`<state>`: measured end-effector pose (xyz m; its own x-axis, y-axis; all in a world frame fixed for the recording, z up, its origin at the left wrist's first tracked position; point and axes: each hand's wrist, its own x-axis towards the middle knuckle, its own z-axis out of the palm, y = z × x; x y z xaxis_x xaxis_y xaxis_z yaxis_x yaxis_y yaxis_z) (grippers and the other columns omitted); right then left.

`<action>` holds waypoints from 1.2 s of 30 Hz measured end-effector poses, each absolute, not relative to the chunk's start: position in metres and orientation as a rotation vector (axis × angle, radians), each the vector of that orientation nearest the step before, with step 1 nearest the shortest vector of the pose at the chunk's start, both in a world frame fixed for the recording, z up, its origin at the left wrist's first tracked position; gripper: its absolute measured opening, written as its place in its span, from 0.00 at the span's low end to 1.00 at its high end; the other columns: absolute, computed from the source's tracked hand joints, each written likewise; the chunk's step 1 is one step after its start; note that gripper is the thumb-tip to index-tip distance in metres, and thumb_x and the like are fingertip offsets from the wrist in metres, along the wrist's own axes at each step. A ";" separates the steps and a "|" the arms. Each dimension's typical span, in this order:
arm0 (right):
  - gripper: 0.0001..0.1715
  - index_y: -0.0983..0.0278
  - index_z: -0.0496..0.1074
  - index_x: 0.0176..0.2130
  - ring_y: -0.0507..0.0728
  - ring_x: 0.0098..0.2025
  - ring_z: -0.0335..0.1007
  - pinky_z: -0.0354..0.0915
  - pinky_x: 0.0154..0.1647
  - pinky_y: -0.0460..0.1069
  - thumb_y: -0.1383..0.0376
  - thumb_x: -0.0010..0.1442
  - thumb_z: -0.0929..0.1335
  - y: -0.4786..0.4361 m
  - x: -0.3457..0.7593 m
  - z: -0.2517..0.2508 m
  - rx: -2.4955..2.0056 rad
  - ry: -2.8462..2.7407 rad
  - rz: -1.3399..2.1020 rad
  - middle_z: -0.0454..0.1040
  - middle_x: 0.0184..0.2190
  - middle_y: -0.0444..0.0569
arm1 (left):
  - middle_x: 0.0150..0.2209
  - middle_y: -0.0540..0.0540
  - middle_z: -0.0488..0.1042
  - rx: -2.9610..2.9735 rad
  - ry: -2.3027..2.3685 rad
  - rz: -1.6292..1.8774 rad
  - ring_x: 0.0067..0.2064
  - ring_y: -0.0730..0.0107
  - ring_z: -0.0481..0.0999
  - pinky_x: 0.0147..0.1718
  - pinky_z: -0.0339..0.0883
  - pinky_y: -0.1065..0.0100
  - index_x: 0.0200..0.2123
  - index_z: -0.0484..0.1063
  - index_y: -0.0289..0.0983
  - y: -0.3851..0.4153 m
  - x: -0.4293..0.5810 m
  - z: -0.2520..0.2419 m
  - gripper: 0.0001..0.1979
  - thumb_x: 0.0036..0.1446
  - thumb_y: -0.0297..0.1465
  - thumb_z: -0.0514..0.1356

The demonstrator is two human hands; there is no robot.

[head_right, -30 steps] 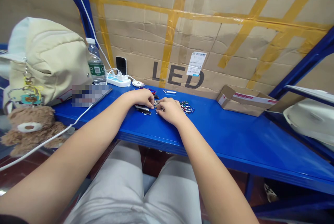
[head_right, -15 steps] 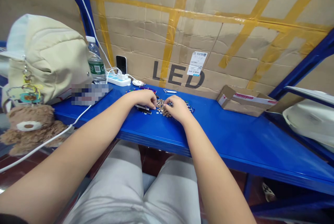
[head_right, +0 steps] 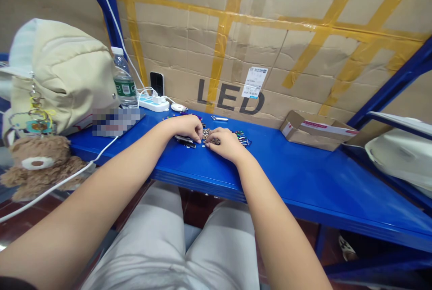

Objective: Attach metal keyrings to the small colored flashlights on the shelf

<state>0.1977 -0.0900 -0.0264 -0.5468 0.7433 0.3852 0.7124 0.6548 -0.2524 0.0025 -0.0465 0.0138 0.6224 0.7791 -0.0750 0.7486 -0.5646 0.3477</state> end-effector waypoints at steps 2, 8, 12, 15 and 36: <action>0.07 0.58 0.77 0.35 0.57 0.49 0.68 0.61 0.54 0.55 0.64 0.56 0.68 -0.089 0.198 -0.027 -1.143 -2.413 0.080 0.74 0.45 0.48 | 0.31 0.48 0.79 2.496 1.223 0.119 0.31 0.70 0.73 0.30 0.61 0.72 0.32 0.79 0.36 -0.048 0.003 0.015 0.12 0.40 0.33 0.66; 0.06 0.60 0.76 0.31 0.57 0.47 0.68 0.62 0.52 0.55 0.65 0.55 0.68 -0.092 0.195 -0.025 -1.172 -2.416 0.052 0.74 0.43 0.48 | 0.31 0.48 0.79 2.457 1.210 0.118 0.30 0.71 0.72 0.29 0.60 0.72 0.31 0.79 0.37 -0.047 0.000 0.014 0.11 0.41 0.34 0.66; 0.08 0.59 0.77 0.35 0.57 0.49 0.68 0.61 0.54 0.56 0.65 0.57 0.67 -0.097 0.193 -0.022 -1.117 -2.429 0.036 0.74 0.44 0.47 | 0.29 0.49 0.78 2.466 1.209 0.090 0.28 0.73 0.70 0.27 0.59 0.72 0.31 0.79 0.36 -0.045 -0.004 0.014 0.11 0.43 0.35 0.64; 0.11 0.58 0.78 0.38 0.57 0.50 0.67 0.61 0.55 0.56 0.64 0.58 0.66 -0.098 0.192 -0.022 -1.095 -2.440 0.019 0.74 0.46 0.48 | 0.29 0.50 0.78 2.480 1.219 0.059 0.29 0.73 0.70 0.27 0.59 0.73 0.32 0.79 0.37 -0.046 -0.007 0.017 0.11 0.44 0.35 0.64; 0.12 0.60 0.77 0.37 0.58 0.47 0.68 0.63 0.52 0.53 0.66 0.58 0.64 -0.087 0.199 -0.029 -1.213 -2.388 0.012 0.74 0.44 0.49 | 0.29 0.46 0.78 2.616 1.424 0.281 0.27 0.71 0.70 0.28 0.58 0.71 0.33 0.79 0.36 -0.022 0.007 -0.004 0.11 0.49 0.35 0.61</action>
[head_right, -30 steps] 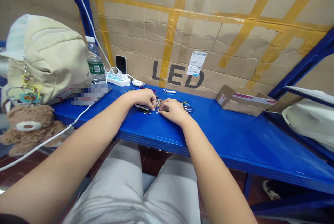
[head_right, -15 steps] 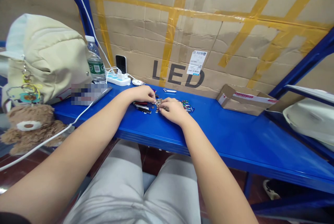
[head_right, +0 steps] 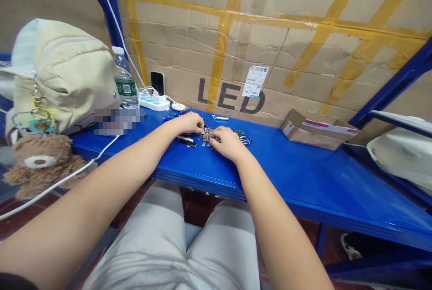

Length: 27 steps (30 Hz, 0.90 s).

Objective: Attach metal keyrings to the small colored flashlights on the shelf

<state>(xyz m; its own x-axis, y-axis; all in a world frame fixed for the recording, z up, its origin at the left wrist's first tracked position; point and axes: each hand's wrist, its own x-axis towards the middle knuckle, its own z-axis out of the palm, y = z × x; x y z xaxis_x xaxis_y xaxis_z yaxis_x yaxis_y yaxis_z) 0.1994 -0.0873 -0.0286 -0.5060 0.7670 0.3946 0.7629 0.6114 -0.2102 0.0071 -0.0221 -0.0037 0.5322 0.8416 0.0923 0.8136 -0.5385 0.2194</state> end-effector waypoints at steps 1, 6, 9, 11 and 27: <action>0.12 0.60 0.77 0.36 0.57 0.47 0.68 0.63 0.52 0.53 0.66 0.58 0.64 -0.087 0.200 -0.029 -1.209 -2.386 0.014 0.74 0.44 0.49 | 0.31 0.47 0.78 2.617 1.400 0.279 0.29 0.71 0.71 0.30 0.59 0.71 0.34 0.79 0.37 -0.020 0.007 -0.005 0.10 0.49 0.33 0.61; 0.12 0.61 0.77 0.37 0.57 0.47 0.68 0.62 0.53 0.53 0.66 0.58 0.64 -0.085 0.200 -0.030 -1.193 -2.376 0.031 0.74 0.44 0.49 | 0.37 0.47 0.79 2.610 1.301 0.252 0.35 0.71 0.74 0.33 0.60 0.73 0.38 0.79 0.38 -0.012 0.006 -0.007 0.12 0.49 0.31 0.63; 0.12 0.61 0.77 0.36 0.57 0.47 0.68 0.61 0.52 0.52 0.66 0.58 0.64 -0.085 0.200 -0.030 -1.199 -2.380 0.042 0.74 0.43 0.49 | 0.36 0.48 0.80 2.617 1.276 0.216 0.35 0.71 0.74 0.32 0.60 0.73 0.38 0.79 0.38 -0.015 0.005 -0.004 0.11 0.48 0.30 0.63; 0.12 0.60 0.77 0.35 0.57 0.47 0.68 0.61 0.52 0.51 0.66 0.58 0.64 -0.084 0.200 -0.030 -1.204 -2.384 0.038 0.74 0.43 0.49 | 0.35 0.49 0.80 2.633 1.246 0.195 0.35 0.71 0.74 0.32 0.60 0.73 0.37 0.80 0.38 -0.019 0.007 -0.002 0.11 0.48 0.29 0.63; 0.10 0.59 0.79 0.36 0.57 0.41 0.71 0.63 0.40 0.46 0.63 0.54 0.67 -0.050 0.172 0.001 -1.600 -2.515 0.086 0.78 0.38 0.48 | 0.36 0.49 0.80 2.622 1.267 0.153 0.34 0.72 0.74 0.33 0.60 0.75 0.36 0.80 0.38 -0.021 -0.003 0.012 0.11 0.48 0.32 0.63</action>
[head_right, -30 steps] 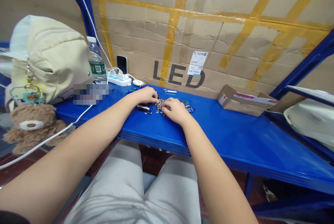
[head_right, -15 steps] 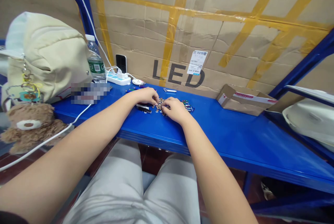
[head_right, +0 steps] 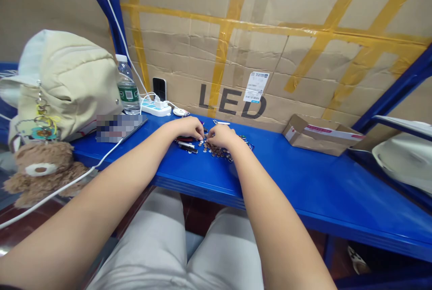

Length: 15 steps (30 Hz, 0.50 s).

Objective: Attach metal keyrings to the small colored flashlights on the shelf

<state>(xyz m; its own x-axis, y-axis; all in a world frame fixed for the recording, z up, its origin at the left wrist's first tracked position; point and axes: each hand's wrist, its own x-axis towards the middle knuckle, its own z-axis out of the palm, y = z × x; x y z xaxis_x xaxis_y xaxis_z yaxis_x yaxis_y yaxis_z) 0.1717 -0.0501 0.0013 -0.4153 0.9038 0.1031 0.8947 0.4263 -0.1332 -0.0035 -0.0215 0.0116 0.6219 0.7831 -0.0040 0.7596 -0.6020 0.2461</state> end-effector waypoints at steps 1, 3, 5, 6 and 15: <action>0.10 0.59 0.79 0.35 0.56 0.38 0.72 0.63 0.39 0.45 0.63 0.53 0.68 -0.048 0.171 0.002 -1.615 -2.529 0.151 0.78 0.36 0.47 | 0.36 0.49 0.80 2.625 1.250 0.138 0.35 0.72 0.74 0.33 0.60 0.75 0.36 0.80 0.38 -0.022 -0.004 0.011 0.11 0.48 0.32 0.63; 0.09 0.59 0.79 0.35 0.55 0.35 0.72 0.63 0.37 0.45 0.64 0.53 0.68 -0.045 0.173 0.002 -1.615 -2.524 0.229 0.79 0.34 0.47 | 0.37 0.49 0.80 2.621 1.232 0.118 0.34 0.71 0.74 0.33 0.60 0.74 0.37 0.80 0.38 -0.022 -0.004 0.010 0.11 0.48 0.32 0.63; 0.09 0.60 0.79 0.35 0.54 0.34 0.72 0.64 0.37 0.44 0.66 0.53 0.68 -0.044 0.176 0.000 -1.587 -2.505 0.270 0.79 0.34 0.46 | 0.37 0.48 0.80 2.608 1.228 0.106 0.34 0.71 0.74 0.33 0.61 0.74 0.37 0.80 0.38 -0.022 -0.003 0.009 0.12 0.48 0.32 0.63; 0.10 0.61 0.78 0.35 0.54 0.34 0.72 0.64 0.37 0.44 0.66 0.53 0.68 -0.044 0.177 -0.002 -1.570 -2.500 0.285 0.79 0.34 0.46 | 0.37 0.49 0.80 2.601 1.228 0.102 0.35 0.71 0.74 0.33 0.61 0.74 0.37 0.80 0.38 -0.022 -0.003 0.008 0.12 0.48 0.32 0.64; 0.10 0.60 0.78 0.35 0.54 0.35 0.72 0.64 0.38 0.45 0.63 0.54 0.67 -0.040 0.183 -0.009 -1.522 -2.517 0.275 0.79 0.34 0.46 | 0.35 0.49 0.79 2.540 1.273 0.077 0.32 0.72 0.72 0.31 0.60 0.73 0.38 0.79 0.39 -0.026 0.002 0.008 0.12 0.48 0.31 0.61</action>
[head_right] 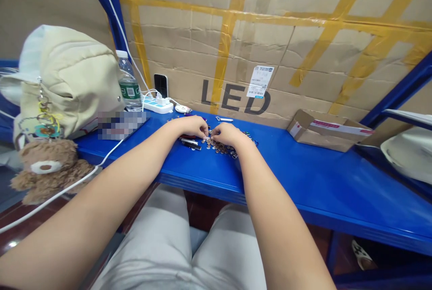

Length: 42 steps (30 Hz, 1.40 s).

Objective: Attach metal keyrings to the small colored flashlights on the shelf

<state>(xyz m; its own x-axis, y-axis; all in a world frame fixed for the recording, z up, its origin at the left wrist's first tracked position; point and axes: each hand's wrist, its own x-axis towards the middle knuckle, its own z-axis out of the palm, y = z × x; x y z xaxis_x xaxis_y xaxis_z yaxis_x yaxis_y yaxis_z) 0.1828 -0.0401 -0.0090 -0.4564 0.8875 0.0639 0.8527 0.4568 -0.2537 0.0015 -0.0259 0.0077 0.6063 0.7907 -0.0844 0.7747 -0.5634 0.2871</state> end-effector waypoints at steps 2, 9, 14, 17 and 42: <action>0.10 0.59 0.78 0.35 0.54 0.37 0.72 0.64 0.41 0.46 0.63 0.54 0.67 -0.039 0.185 -0.011 -1.515 -2.519 0.235 0.78 0.36 0.46 | 0.35 0.48 0.79 2.537 1.284 0.080 0.31 0.72 0.72 0.30 0.60 0.73 0.38 0.79 0.38 -0.026 0.002 0.007 0.13 0.48 0.32 0.61; 0.10 0.58 0.77 0.37 0.57 0.43 0.71 0.64 0.45 0.47 0.65 0.53 0.68 -0.050 0.181 -0.008 -1.590 -2.482 0.174 0.77 0.42 0.48 | 0.33 0.48 0.79 2.606 1.284 0.166 0.31 0.72 0.72 0.30 0.60 0.73 0.35 0.79 0.38 -0.029 0.003 0.006 0.11 0.45 0.30 0.62; 0.12 0.59 0.77 0.39 0.58 0.44 0.70 0.64 0.44 0.48 0.65 0.53 0.68 -0.056 0.176 -0.005 -1.616 -2.483 0.152 0.76 0.43 0.50 | 0.33 0.48 0.79 2.637 1.286 0.183 0.32 0.71 0.73 0.33 0.61 0.72 0.33 0.79 0.37 -0.034 0.002 0.010 0.09 0.45 0.29 0.63; 0.15 0.57 0.77 0.42 0.59 0.47 0.69 0.63 0.46 0.49 0.65 0.54 0.68 -0.055 0.176 -0.005 -1.561 -2.502 0.135 0.75 0.45 0.49 | 0.34 0.48 0.79 2.631 1.275 0.203 0.34 0.71 0.73 0.33 0.61 0.73 0.34 0.80 0.38 -0.036 -0.002 0.013 0.09 0.46 0.29 0.62; 0.13 0.60 0.77 0.36 0.57 0.49 0.67 0.61 0.50 0.49 0.71 0.53 0.65 -0.065 0.185 -0.004 -1.384 -2.506 0.027 0.74 0.47 0.48 | 0.36 0.48 0.80 2.516 1.325 0.062 0.32 0.71 0.74 0.30 0.61 0.73 0.38 0.80 0.37 -0.043 -0.005 0.017 0.13 0.49 0.33 0.61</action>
<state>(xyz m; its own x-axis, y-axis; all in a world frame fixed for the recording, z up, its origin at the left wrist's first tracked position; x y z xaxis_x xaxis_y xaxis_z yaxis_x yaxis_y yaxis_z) 0.1850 -0.0647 -0.0041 -0.5030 0.8327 0.2317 0.8275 0.5413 -0.1491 -0.0052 -0.0433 0.0167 0.5746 0.8125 -0.0987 0.7996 -0.5315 0.2794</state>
